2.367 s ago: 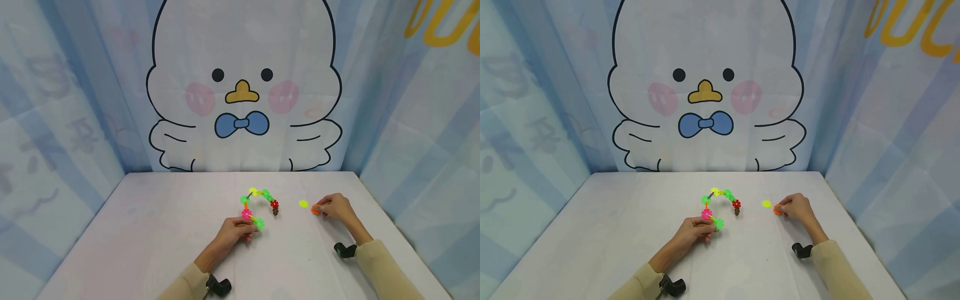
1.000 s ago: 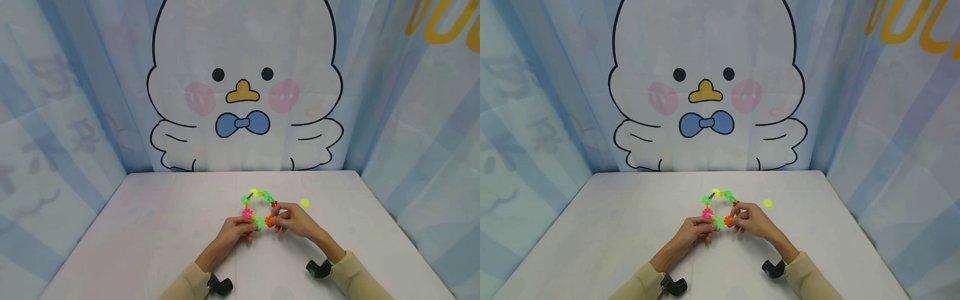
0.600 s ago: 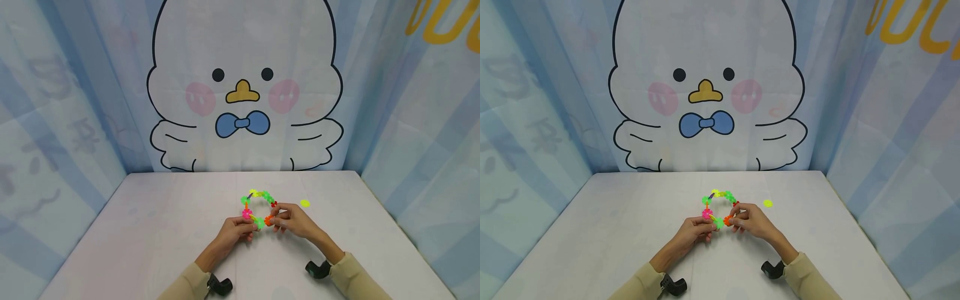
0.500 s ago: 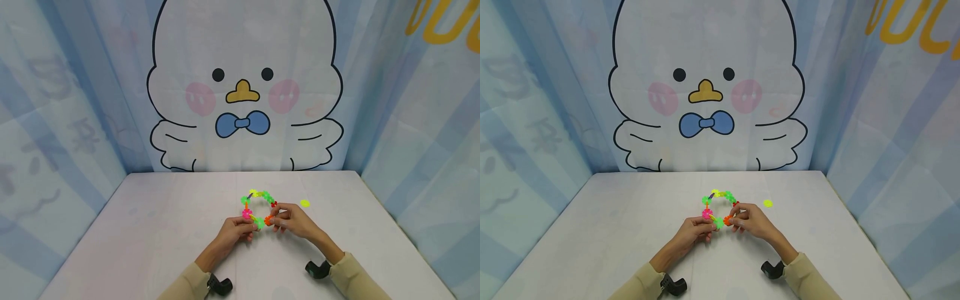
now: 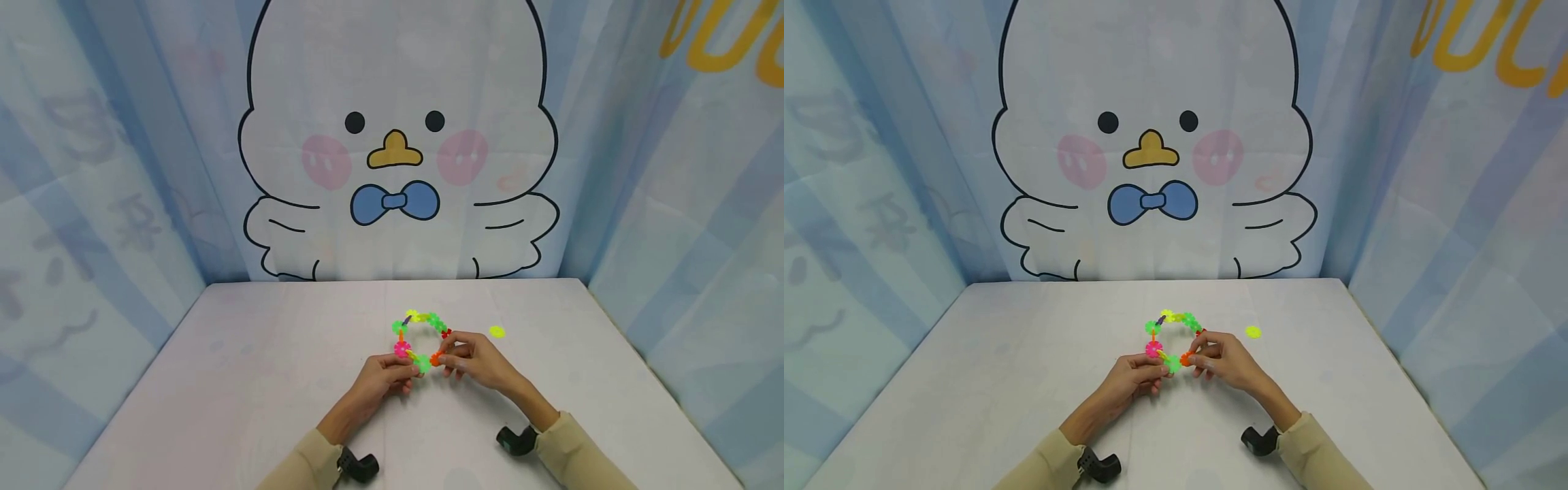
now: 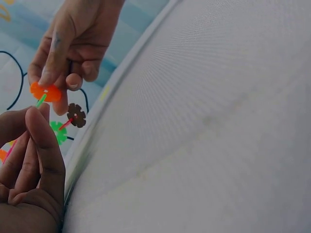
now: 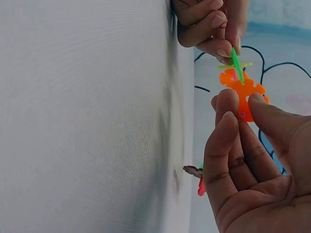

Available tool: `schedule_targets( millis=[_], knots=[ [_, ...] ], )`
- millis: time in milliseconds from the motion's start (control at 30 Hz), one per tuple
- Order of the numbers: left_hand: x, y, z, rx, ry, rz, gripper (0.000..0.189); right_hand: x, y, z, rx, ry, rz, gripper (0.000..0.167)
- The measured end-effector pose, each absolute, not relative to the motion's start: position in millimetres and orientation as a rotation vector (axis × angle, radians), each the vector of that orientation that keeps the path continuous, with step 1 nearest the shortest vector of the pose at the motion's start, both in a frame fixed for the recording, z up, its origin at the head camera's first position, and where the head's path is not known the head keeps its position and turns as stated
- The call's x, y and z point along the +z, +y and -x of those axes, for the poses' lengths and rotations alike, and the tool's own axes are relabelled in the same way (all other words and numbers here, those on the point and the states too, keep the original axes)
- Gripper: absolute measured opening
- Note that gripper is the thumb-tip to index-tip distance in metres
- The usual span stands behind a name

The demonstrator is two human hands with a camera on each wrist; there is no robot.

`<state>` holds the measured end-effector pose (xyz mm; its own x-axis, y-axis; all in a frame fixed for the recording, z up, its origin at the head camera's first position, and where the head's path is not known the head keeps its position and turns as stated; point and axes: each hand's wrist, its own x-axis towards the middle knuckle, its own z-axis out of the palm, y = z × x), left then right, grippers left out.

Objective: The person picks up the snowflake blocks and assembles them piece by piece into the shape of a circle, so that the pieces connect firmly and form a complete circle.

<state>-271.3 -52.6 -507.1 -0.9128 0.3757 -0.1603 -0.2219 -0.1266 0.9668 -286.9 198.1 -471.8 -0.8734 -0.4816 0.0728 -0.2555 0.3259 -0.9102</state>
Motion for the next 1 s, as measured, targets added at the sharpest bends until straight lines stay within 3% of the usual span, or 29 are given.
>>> schedule_targets(
  millis=[1000],
  knots=[
    [-507.2, -52.9, 271.2, 2.113, 1.765, -0.136, 0.018, -473.2, 191.6, 279.8, -1.476, 2.673, 0.791, 0.009]
  ],
)
